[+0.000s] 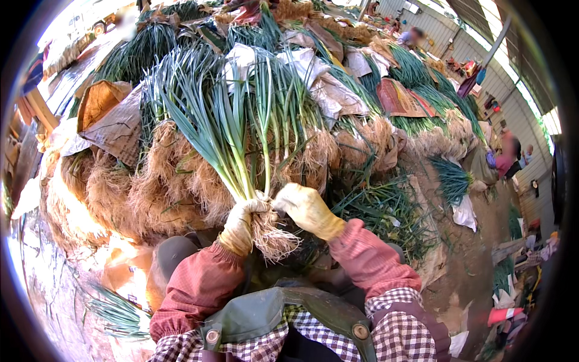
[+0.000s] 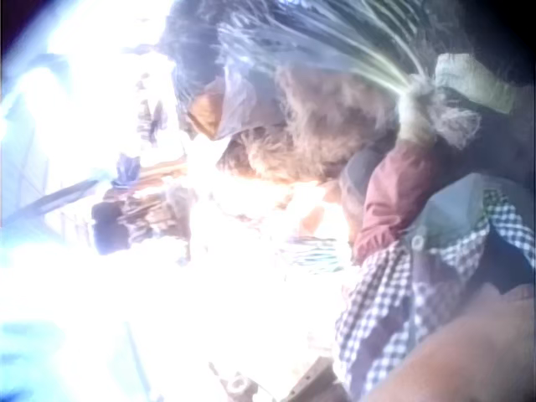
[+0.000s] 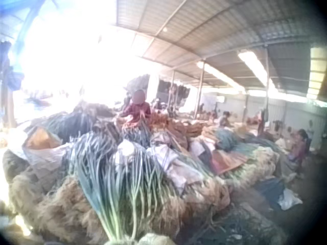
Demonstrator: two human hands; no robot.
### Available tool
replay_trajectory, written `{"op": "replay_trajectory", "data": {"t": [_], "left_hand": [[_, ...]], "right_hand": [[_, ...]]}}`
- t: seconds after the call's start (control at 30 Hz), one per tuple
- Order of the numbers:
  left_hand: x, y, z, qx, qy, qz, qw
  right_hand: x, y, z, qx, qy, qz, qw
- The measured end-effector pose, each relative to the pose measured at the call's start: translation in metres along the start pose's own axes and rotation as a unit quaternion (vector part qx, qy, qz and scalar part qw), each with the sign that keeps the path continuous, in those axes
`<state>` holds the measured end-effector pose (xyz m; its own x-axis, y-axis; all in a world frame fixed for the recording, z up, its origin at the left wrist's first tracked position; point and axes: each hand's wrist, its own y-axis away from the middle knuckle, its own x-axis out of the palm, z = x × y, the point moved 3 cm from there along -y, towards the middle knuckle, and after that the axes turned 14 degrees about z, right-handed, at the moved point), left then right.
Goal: The person cleans and sorts green onions by hand, pulling individual stalks from a large pile and shaking them to remove loose debris.
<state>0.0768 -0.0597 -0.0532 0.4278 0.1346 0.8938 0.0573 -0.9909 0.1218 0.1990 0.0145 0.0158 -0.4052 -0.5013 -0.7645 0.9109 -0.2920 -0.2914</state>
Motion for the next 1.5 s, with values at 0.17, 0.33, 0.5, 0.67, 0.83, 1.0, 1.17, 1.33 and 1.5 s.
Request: {"op": "replay_trajectory", "data": {"t": [0.17,0.33,0.5,0.67,0.83,1.0,1.17,1.33,1.5], "left_hand": [[0.009,0.003,-0.005,0.008,-0.069,-0.074,0.995],[0.021,0.002,-0.007,-0.035,-0.040,-0.027,0.998],[0.012,-0.001,-0.003,-0.031,0.008,0.001,0.999],[0.002,0.018,-0.013,-0.058,-0.067,0.002,0.996],[0.016,0.006,-0.013,-0.041,-0.083,-0.017,0.996],[-0.005,-0.007,-0.015,0.042,-0.131,-0.036,0.990],[0.020,0.008,-0.014,-0.003,0.024,-0.001,1.000],[0.007,0.005,0.005,-0.021,-0.017,0.005,1.000],[0.008,0.003,0.004,0.043,-0.091,-0.043,0.994]], "right_hand": [[-0.014,0.048,0.030,0.222,-0.348,0.464,0.784],[-0.038,0.025,-0.034,0.206,0.155,0.167,0.952],[0.010,-0.030,-0.027,0.117,0.022,0.139,0.983],[-0.002,-0.031,-0.003,0.184,-0.180,0.306,0.917],[-0.053,-0.078,-0.071,0.361,-0.042,0.037,0.931],[-0.027,-0.098,-0.088,0.386,0.069,0.038,0.919],[0.027,-0.062,-0.032,0.271,-0.268,-0.036,0.924],[0.037,-0.050,-0.051,0.218,-0.659,-0.074,0.716],[0.068,-0.023,-0.079,0.280,-0.341,-0.056,0.896]]}}
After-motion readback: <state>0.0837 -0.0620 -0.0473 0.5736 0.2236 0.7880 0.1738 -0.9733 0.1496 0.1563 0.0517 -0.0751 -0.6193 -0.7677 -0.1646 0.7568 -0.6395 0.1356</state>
